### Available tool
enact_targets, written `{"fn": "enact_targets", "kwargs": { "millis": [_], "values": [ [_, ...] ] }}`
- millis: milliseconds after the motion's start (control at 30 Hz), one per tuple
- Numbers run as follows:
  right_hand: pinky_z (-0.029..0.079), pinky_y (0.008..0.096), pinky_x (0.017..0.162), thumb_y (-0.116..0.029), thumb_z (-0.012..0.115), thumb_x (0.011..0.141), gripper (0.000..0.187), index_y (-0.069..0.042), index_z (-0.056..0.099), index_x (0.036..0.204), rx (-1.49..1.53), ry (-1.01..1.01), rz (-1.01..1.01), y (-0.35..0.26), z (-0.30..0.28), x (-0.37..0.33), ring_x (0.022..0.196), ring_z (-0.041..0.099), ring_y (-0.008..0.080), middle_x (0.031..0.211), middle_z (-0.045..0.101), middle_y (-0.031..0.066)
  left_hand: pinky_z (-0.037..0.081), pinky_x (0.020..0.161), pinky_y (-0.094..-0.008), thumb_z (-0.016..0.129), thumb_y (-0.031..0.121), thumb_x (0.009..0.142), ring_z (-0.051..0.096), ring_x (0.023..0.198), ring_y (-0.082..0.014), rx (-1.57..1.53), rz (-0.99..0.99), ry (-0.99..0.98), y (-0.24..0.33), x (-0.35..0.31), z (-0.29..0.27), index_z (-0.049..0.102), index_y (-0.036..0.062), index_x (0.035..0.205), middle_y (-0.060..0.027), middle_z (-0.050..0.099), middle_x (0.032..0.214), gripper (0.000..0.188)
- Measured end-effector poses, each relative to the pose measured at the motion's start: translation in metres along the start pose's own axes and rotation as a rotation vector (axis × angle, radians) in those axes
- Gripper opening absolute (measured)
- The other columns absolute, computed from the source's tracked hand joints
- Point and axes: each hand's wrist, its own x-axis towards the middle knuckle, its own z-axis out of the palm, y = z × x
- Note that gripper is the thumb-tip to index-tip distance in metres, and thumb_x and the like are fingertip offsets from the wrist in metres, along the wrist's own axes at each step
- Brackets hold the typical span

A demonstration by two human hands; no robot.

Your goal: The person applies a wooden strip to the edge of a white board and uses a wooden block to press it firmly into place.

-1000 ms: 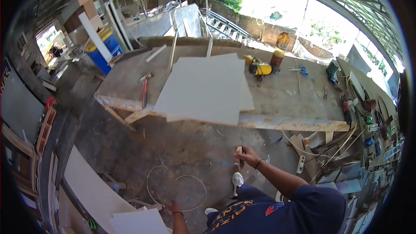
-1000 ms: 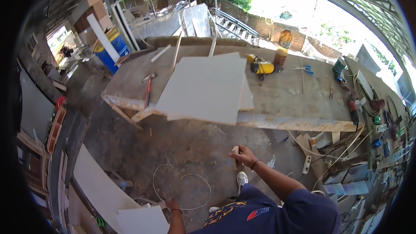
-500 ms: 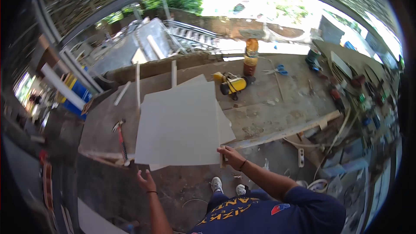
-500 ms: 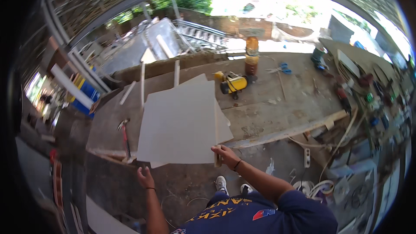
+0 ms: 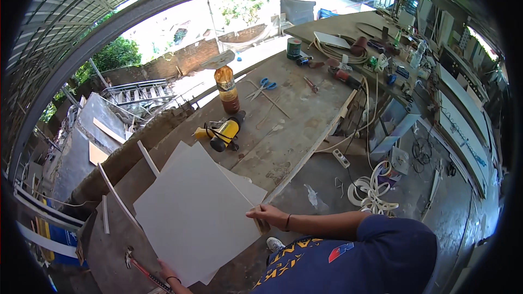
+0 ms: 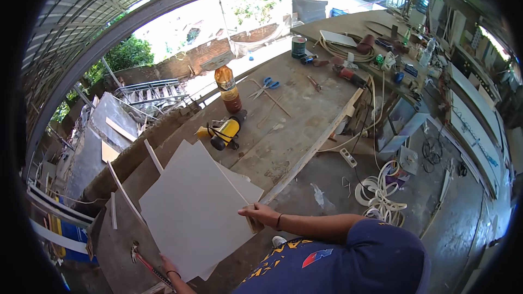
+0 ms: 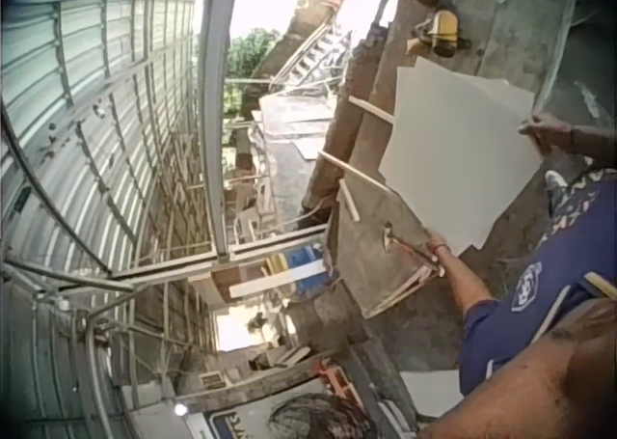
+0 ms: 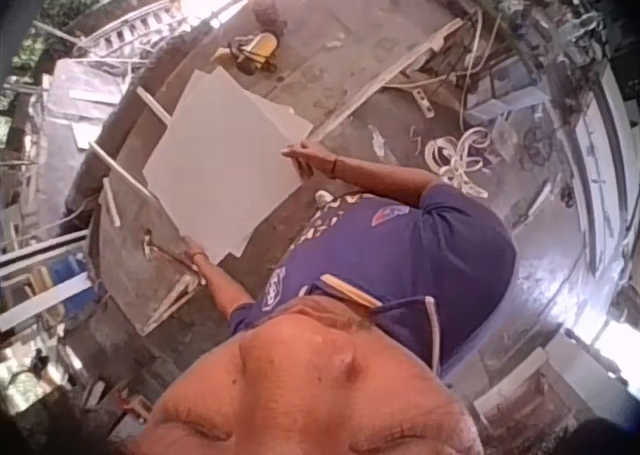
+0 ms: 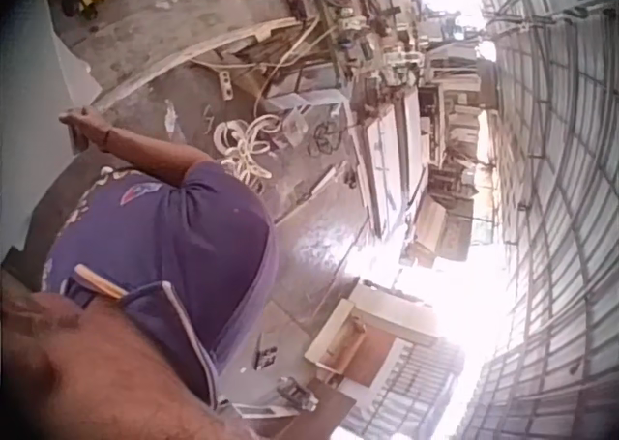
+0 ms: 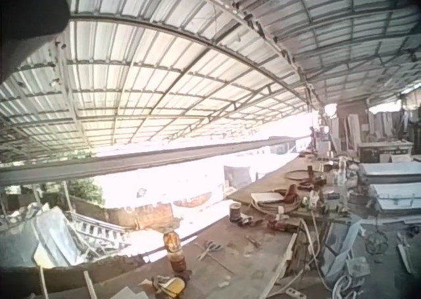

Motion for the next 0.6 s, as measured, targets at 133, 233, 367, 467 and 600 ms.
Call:
{"fn": "enact_targets", "kwargs": {
  "millis": [133, 233, 367, 467, 600],
  "values": [
    [0.043, 0.0274, 0.077, -0.055, 0.069, 0.069, 0.071, 0.000, 0.051, 0.110, -0.021, 0.037, -0.025, -0.027, 0.014, -0.018, 0.092, 0.052, 0.0147, 0.095, 0.055, 0.0073, 0.048, 0.075, -0.0415, 0.034, 0.067, 0.084, 0.062, 0.080, -0.0352, -0.102, 0.045, -0.007, -0.011, 0.001, -0.001, 0.063, -0.0105, 0.094, -0.0228, 0.065, 0.084, 0.083],
    [0.043, 0.0274, 0.078, -0.055, 0.071, 0.066, 0.075, -0.001, 0.049, 0.113, -0.006, 0.064, -0.129, -0.033, -0.002, -0.030, 0.093, 0.052, 0.0151, 0.098, 0.055, 0.0088, 0.046, 0.082, -0.0388, 0.034, 0.061, 0.087, 0.059, 0.093, -0.0315, -0.359, -0.023, -0.248, 0.004, -0.050, 0.000, 0.056, -0.0075, 0.111, -0.0192, 0.062, 0.103, 0.076],
    [0.044, 0.0279, 0.080, -0.044, 0.075, 0.067, 0.070, 0.001, 0.048, 0.113, -0.215, 0.118, -0.399, -0.043, -0.056, -0.043, 0.092, 0.052, 0.0163, 0.101, 0.053, 0.0090, 0.044, 0.086, -0.0383, 0.033, 0.055, 0.090, 0.056, 0.098, -0.0292, -0.767, -0.030, -0.254, 0.044, -0.138, 0.013, 0.053, -0.0054, 0.114, -0.0171, 0.059, 0.108, 0.068],
    [0.043, 0.0278, 0.080, -0.033, 0.074, 0.072, 0.058, 0.000, 0.047, 0.112, -0.097, 0.006, -0.523, -0.068, -0.120, -0.059, 0.092, 0.050, 0.0143, 0.099, 0.050, 0.0064, 0.043, 0.088, -0.0379, 0.032, 0.051, 0.091, 0.054, 0.101, -0.0274, -0.987, 0.026, -0.211, 0.078, -0.202, 0.023, 0.050, -0.0038, 0.117, -0.0156, 0.056, 0.111, 0.063],
    [0.042, 0.0270, 0.079, -0.026, 0.071, 0.075, 0.049, -0.002, 0.047, 0.110, -0.045, 0.034, -0.507, -0.078, -0.217, -0.078, 0.089, 0.049, 0.0127, 0.095, 0.050, 0.0046, 0.041, 0.092, -0.0374, 0.031, 0.045, 0.093, 0.051, 0.106, -0.0251, -1.181, 0.108, -0.162, 0.128, -0.282, 0.050, 0.047, -0.0017, 0.120, -0.0135, 0.053, 0.116, 0.056]
  ]
}}
